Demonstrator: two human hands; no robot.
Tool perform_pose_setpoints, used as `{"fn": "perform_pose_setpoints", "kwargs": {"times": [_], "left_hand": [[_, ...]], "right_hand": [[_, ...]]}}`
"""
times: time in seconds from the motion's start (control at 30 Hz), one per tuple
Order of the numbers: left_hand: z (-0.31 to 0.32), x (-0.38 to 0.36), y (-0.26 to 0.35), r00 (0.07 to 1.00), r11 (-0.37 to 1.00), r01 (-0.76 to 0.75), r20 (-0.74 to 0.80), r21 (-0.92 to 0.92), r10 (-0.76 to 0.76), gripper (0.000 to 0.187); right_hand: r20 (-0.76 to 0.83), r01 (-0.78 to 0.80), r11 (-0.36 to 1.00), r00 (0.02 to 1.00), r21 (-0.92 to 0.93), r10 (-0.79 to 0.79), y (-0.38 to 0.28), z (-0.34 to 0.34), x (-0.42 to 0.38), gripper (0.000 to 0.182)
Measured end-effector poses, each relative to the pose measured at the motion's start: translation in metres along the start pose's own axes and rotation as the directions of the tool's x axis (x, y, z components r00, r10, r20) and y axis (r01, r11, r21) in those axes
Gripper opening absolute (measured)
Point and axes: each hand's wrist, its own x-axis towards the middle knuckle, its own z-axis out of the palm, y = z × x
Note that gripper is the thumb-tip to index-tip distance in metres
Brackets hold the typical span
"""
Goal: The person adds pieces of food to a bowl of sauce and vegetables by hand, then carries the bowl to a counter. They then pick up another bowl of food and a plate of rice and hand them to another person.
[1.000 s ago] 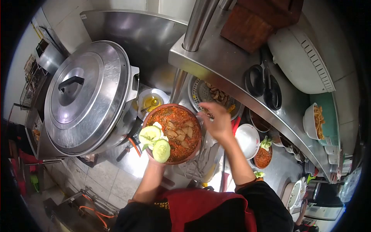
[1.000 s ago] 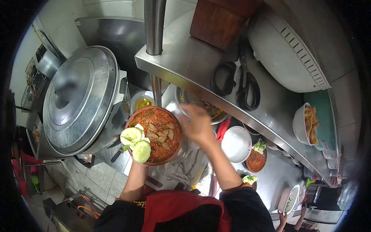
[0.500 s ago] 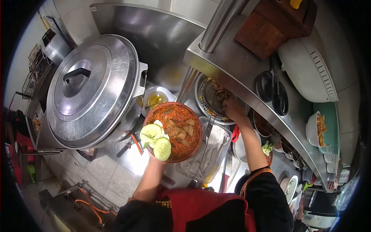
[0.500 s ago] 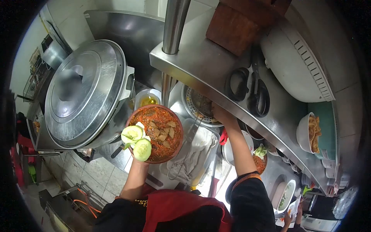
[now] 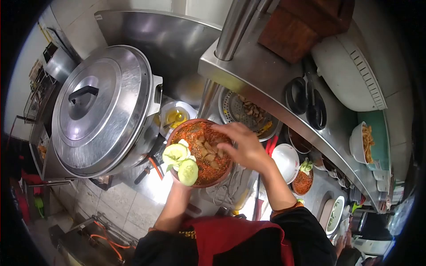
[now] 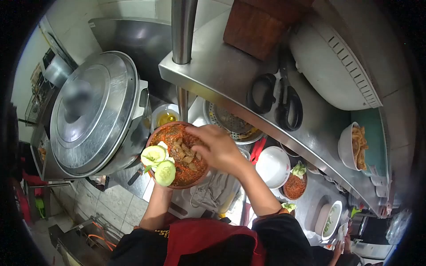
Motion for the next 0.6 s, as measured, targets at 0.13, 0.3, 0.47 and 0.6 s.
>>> {"fn": "perform_pose_setpoints", "kwargs": {"times": [0.13,0.3,0.47,0.6], "left_hand": [[-0.014,-0.001,0.012,0.99,0.997,-0.06,0.13,0.057,0.052,0.051],[0.01,-0.005,0.009,0.996,0.996,-0.085,0.034,0.028,0.084,0.052],[0.001,-0.004,0.014,0.996,0.996,-0.081,0.023,0.033,0.081,0.045],[0.001,-0.002,0.016,0.968,0.991,-0.135,0.21,-0.021,0.136,0.04]], "right_hand": [[-0.251,-0.559,0.795,0.825,-0.236,0.506,0.114,-0.004,-0.025,0.041],[-0.317,-0.395,0.717,0.915,-0.575,0.249,0.203,0.015,-0.054,0.039],[-0.316,-0.335,0.75,0.932,-0.57,0.177,0.237,0.026,-0.052,0.033],[-0.412,-0.415,0.833,0.875,-0.365,0.255,0.3,0.031,-0.076,0.024]]}}
